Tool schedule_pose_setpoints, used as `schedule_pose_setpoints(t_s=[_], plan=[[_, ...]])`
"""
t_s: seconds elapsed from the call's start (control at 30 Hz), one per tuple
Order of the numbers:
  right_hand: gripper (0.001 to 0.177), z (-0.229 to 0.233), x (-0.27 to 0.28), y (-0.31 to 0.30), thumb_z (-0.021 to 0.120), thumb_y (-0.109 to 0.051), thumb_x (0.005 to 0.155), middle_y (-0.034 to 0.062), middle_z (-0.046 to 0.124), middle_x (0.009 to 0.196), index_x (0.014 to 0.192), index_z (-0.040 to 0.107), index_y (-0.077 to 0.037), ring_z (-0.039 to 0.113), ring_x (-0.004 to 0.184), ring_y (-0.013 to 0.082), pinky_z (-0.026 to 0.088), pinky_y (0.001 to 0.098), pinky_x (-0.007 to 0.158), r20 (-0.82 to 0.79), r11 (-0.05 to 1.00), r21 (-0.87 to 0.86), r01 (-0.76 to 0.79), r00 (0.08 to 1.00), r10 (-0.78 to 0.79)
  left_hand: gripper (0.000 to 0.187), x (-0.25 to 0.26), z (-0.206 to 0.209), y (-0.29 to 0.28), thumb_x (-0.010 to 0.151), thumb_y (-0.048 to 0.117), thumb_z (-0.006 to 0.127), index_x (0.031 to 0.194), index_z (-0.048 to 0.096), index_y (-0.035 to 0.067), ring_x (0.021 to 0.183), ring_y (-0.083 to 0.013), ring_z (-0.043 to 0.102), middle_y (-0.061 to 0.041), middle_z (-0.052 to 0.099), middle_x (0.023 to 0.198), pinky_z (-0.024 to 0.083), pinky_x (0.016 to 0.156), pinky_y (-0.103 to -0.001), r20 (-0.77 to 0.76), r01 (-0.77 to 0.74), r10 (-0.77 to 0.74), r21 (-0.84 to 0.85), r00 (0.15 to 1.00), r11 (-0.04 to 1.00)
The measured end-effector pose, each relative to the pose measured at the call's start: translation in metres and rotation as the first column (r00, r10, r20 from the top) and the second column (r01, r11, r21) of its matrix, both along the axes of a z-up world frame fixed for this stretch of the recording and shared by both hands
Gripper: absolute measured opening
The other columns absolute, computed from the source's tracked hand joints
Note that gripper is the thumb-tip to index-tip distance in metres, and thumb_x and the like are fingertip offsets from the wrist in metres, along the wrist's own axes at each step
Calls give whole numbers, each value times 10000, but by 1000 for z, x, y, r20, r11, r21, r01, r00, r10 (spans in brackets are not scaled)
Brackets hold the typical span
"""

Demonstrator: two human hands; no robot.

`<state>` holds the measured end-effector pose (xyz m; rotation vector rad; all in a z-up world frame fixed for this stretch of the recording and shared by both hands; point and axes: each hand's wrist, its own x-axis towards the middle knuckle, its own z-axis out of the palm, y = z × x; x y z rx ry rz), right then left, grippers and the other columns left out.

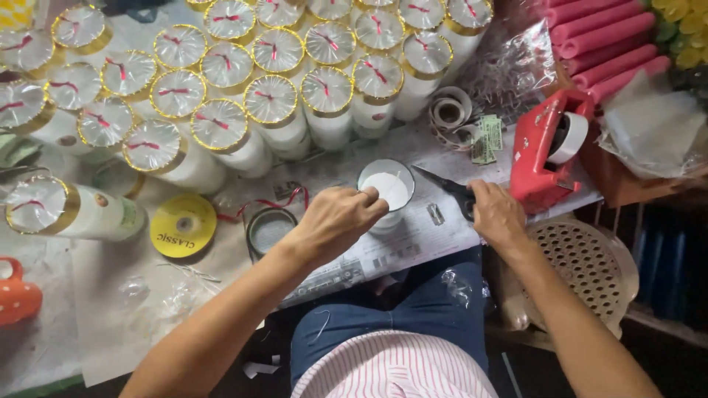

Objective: Applying decorative gold trim to the rims of candle jars and cutting the excess with scissors.

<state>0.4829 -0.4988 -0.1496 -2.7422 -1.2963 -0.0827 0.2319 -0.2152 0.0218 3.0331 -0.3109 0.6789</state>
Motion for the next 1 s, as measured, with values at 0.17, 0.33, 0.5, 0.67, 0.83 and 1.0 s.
schedule_pose_setpoints(t_s=[0.17, 0.33, 0.5, 0.67, 0.83, 1.0], plan=[[528, 97, -49, -16, 705, -103, 850, 162, 720, 1138, 1355, 579, -190, 693, 1091, 382, 568, 494, 897, -424, 969, 214, 124, 905, -22, 99, -16, 12, -7, 943, 240, 648, 923, 554, 215, 679, -226, 663, 20, 610, 862, 524, 531, -333, 9, -63, 65, -144, 998, 988], [875, 194, -88, -24, 923, -153, 614, 77, 741, 1226, 1428, 607, -203, 723, 991, 155, 591, 259, 913, -527, 940, 335, 70, 841, 124, 149, -11, 62, 0, 999, 178, 680, 1139, 669, 129, 1020, -281, 670, -61, 675, 1146, 550, 786, -391, 117, -62, 152, -556, 982, 829], [748, 196, -89, -14, 795, -274, 692, -4, 719, 1185, 1416, 613, -241, 660, 908, 167, 609, 350, 689, -192, 971, 157, -182, 958, 211, 358, 25, 55, -5, 893, 463, 726, 993, 759, 121, 1103, -342, 529, -83, 683, 1158, 506, 868, -467, 39, -64, 93, -470, 995, 880], [738, 198, -86, 13, 810, -365, 732, 41, 716, 1049, 1415, 610, -169, 689, 861, 195, 637, 386, 740, -13, 946, 88, -313, 949, 315, 151, 45, 33, -9, 786, 332, 831, 778, 778, 192, 1174, -336, 505, -1, 682, 1130, 479, 890, -466, 45, -57, 85, -432, 995, 900], [719, 203, -89, 28, 823, -451, 702, 16, 714, 1000, 1358, 648, -216, 691, 833, 210, 568, 367, 692, 123, 940, 6, -342, 933, 339, 159, 46, 38, -12, 835, 151, 705, 679, 727, 133, 1150, -355, 524, -19, 679, 1095, 474, 847, -445, 111, 37, 12, -429, 994, 903], [649, 202, -86, 19, 786, -439, 770, -21, 720, 987, 1367, 638, -232, 695, 751, 180, 602, 353, 655, 112, 933, -67, -354, 926, 359, 152, 43, 35, -9, 844, 141, 747, 699, 712, 112, 1152, -355, 526, -15, 669, 1079, 480, 870, -450, 127, 49, 16, -493, 992, 869]])
